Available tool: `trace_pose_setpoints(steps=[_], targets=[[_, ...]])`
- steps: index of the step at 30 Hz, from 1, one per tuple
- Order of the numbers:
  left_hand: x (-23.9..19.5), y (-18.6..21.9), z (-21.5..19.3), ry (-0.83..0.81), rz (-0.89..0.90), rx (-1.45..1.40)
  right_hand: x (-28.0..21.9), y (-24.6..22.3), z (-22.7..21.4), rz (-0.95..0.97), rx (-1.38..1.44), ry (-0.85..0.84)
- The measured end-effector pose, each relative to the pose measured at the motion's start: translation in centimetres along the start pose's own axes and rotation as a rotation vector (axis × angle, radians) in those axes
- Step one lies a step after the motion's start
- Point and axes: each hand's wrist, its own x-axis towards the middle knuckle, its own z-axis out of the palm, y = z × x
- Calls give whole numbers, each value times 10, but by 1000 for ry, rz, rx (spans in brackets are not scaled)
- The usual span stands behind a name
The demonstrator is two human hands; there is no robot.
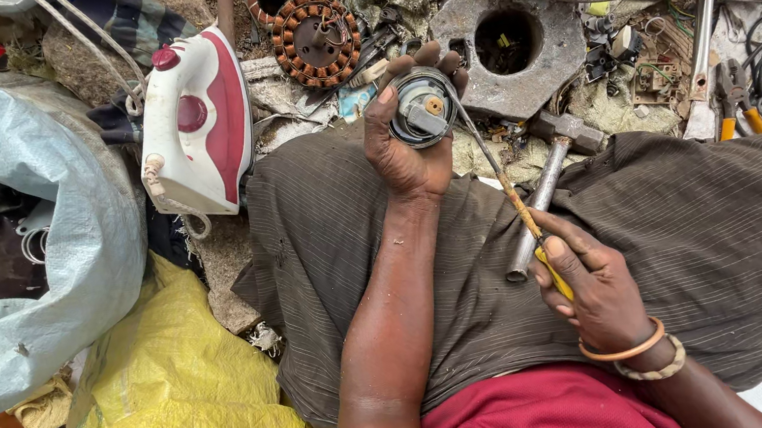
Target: The person sits on the ground and uses a screwdriver and hammer to disassemble a small cylindrical electrical component. They pry open the casing, remove internal parts, and then use a hammer to crush a nearby metal can.
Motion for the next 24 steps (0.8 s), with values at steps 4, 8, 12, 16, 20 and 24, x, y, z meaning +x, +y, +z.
trace_pose_setpoints(steps=[4, 8, 12, 16, 20, 24], targets=[[0, 3, -2, -7, 3, 3, -2, -8, -12, 149, 157, -42], [2, 1, 0, 32, 0, -43, -1, -9, -15, 100, 57, -45], [1, 0, 1, -42, -15, -25, -1, 0, -10, 97, 145, -68], [1, 1, 0, -26, -16, -70, -2, 8, -5, 75, 184, -80], [1, 2, -3, -5, -9, -77, -5, 12, -7, 36, 170, -90], [1, 2, -4, -1, -11, -73, -4, 11, -13, 53, 263, -119]])
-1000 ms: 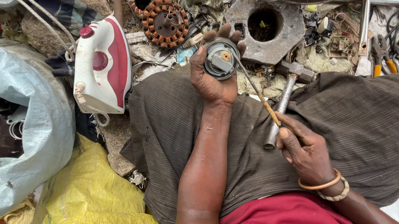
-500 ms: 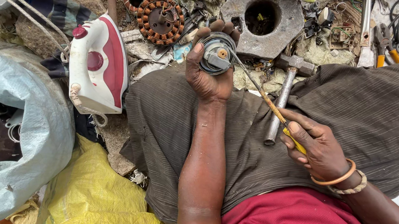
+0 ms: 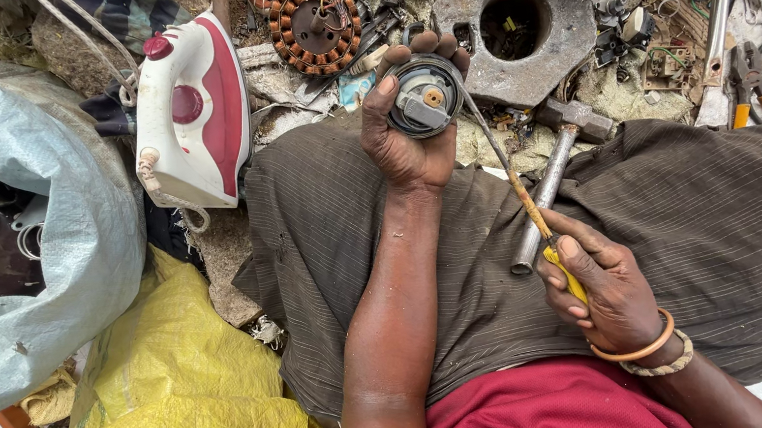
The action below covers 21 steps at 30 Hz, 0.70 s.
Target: The person sits on the ground and uses a screwdriver and hammer to disassemble a small cylindrical electrical component. They pry open the casing, remove internal parts, and then use a hammer to crush a nearby metal can.
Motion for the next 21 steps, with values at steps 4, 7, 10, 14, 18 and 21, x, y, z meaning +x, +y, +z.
trace_pose_setpoints(steps=[4, 7, 10, 14, 18, 21], targets=[[1, 0, 1, -2, -4, 0, 3, -2, -3, 41, -5, 13], [-2, 1, -1, -7, -2, 0, 4, 1, -4, 42, 12, -1], [1, 0, 0, -8, -4, 0, 7, 0, -6, 56, 22, -1], [1, 1, -1, -11, -1, -1, 7, -1, -10, 57, 16, -19], [0, 0, 1, -20, 2, 26, 6, 0, -9, 49, 30, -8], [0, 1, 4, -35, -1, 31, 7, 0, -1, 36, -18, -3]])
